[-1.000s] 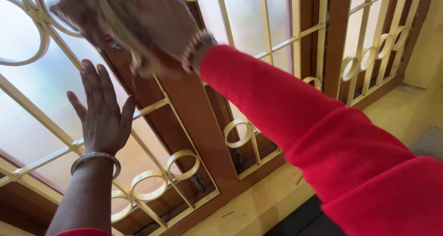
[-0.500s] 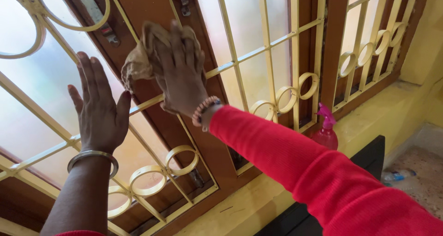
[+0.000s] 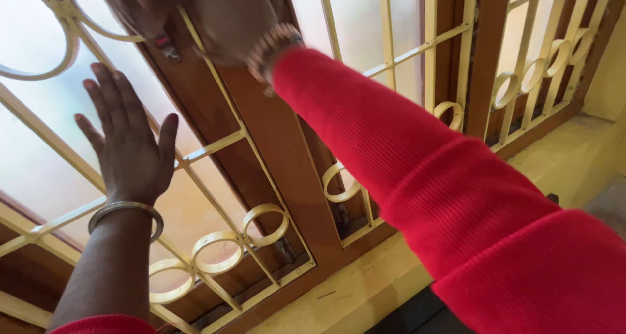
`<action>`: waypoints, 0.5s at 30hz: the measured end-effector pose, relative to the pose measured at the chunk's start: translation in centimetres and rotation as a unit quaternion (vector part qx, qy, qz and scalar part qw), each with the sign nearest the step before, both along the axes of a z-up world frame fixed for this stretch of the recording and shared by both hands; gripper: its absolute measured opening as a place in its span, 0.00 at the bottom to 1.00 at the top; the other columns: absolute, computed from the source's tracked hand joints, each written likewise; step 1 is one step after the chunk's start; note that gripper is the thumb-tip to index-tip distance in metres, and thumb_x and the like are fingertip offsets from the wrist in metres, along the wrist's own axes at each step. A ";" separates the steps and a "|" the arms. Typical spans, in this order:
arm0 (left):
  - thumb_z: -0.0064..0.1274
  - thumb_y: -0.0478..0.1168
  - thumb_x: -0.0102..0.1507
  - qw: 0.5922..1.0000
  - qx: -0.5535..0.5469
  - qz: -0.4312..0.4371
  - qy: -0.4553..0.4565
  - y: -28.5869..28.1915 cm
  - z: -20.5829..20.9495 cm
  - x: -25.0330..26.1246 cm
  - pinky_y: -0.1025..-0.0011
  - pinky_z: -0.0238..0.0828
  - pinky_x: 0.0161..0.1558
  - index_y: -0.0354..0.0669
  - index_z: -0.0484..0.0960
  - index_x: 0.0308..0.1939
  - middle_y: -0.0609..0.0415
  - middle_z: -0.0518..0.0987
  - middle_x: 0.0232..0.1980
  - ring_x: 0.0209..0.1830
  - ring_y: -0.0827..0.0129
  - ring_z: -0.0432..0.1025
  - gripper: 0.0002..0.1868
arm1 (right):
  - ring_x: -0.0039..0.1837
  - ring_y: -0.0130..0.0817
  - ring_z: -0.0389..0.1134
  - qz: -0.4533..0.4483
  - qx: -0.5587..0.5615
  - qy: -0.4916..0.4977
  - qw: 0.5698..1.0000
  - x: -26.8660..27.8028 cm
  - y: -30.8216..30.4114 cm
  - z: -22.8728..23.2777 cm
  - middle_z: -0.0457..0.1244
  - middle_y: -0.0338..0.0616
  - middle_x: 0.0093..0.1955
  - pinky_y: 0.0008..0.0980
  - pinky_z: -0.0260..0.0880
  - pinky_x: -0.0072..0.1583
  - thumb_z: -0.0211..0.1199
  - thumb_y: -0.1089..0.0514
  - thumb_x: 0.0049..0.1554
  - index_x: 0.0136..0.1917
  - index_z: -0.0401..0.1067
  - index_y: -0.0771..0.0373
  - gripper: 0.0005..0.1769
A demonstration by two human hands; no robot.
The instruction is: The person wipes a window pane with a cloth, moving the cloth in circular and back-and-forth motions across the glass. The person uses one hand to hold the cloth and the other to stabilize the window frame while cleaning.
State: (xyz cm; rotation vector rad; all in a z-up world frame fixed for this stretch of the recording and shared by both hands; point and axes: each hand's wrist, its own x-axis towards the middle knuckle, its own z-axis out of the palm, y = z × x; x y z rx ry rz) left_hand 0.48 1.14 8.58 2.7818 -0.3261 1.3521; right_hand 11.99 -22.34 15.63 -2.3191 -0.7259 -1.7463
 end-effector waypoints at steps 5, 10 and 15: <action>0.30 0.64 0.74 1.000 0.011 0.024 0.008 0.5 -1.6 0.4 0.31 0.25 0.79 0.35 0.36 0.85 0.42 0.31 0.88 0.88 0.48 0.25 0.47 | 0.81 0.65 0.44 -0.021 -0.046 -0.048 0.998 -2.4 -1.0 -7.6 0.38 0.45 0.86 0.77 0.50 0.72 0.82 0.29 0.26 0.82 0.52 0.50 0.77; 0.31 0.68 0.69 0.996 0.045 0.065 0.042 1.9 -4.0 0.9 0.32 0.23 0.77 0.35 0.34 0.82 0.43 0.28 0.86 0.87 0.53 0.24 0.51 | 0.83 0.51 0.46 -0.035 -0.082 -0.050 0.995 -5.4 -0.9 -16.5 0.38 0.32 0.87 0.75 0.38 0.77 0.61 0.46 0.61 0.83 0.54 0.45 0.40; 0.34 0.66 0.69 0.987 0.087 0.113 0.071 4.2 -6.3 1.0 0.41 0.23 0.78 0.44 0.35 0.84 0.45 0.27 0.87 0.86 0.53 0.22 0.49 | 0.82 0.43 0.51 0.049 -0.065 0.014 0.997 -5.4 2.7 -18.0 0.51 0.37 0.83 0.71 0.38 0.79 0.56 0.49 0.62 0.77 0.59 0.52 0.32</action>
